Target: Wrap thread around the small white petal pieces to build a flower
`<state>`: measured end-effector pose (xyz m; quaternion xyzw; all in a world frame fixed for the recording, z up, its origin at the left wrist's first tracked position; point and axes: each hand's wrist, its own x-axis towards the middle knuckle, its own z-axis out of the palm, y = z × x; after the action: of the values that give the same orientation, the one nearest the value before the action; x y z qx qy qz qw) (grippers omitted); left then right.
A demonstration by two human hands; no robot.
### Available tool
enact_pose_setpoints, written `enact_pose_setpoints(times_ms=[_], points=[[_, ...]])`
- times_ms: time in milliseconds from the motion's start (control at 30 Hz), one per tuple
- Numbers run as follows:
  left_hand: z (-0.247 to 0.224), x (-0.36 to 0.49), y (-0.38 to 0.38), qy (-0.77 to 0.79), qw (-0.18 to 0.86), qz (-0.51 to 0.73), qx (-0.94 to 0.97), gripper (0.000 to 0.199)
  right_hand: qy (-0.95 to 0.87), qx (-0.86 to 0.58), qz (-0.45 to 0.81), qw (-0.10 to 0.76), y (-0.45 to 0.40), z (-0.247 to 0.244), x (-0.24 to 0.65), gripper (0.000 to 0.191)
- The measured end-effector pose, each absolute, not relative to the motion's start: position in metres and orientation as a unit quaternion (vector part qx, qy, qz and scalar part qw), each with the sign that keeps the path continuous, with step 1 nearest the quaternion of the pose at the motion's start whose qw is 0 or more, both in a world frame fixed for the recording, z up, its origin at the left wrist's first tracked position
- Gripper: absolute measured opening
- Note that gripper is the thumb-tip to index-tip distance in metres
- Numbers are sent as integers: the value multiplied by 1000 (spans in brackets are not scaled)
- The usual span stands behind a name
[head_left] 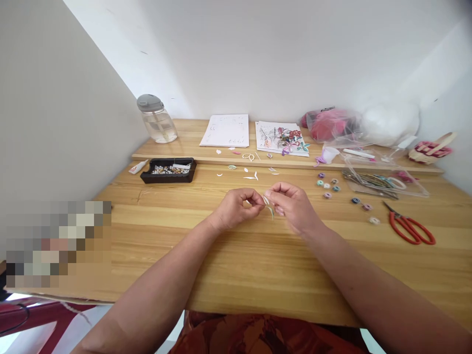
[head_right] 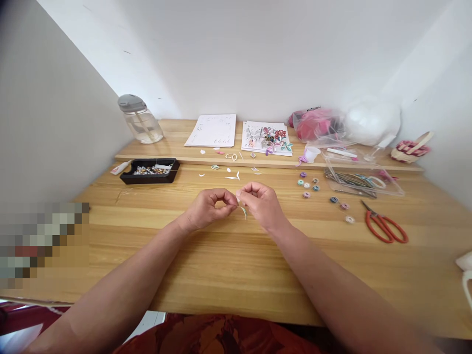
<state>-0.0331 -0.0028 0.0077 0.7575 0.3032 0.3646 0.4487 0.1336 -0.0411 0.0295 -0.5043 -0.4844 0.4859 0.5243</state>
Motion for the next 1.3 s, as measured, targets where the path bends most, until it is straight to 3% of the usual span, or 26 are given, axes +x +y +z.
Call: enact_pose_setpoints(times_ms=[167,300,533,733,933,1100,1300], points=[[10,-32,-4,267,557,386,685,13,-407,-512,548,522,-31,20,139,28],[8,-33,2,294,579,447,615,22,-382,-514,598,482,-32,11,136,28],[1,-33,12,419,483,508,577,17,-480,-516,567,426,-50,13,119,27],[4,-33,3,384,369,413,738,3,-590,-499,423,473,-54,27,126,21],[13,-30,-9,271,479,357,755,6,-459,-487,540,510,-39,29,137,27],[13,-31,-6,255,574,399,668,12,-397,-504,575,507,-32,18,139,30],[9,-32,4,332,564,478,586,21,-367,-490,637,468,-35,7,133,30]])
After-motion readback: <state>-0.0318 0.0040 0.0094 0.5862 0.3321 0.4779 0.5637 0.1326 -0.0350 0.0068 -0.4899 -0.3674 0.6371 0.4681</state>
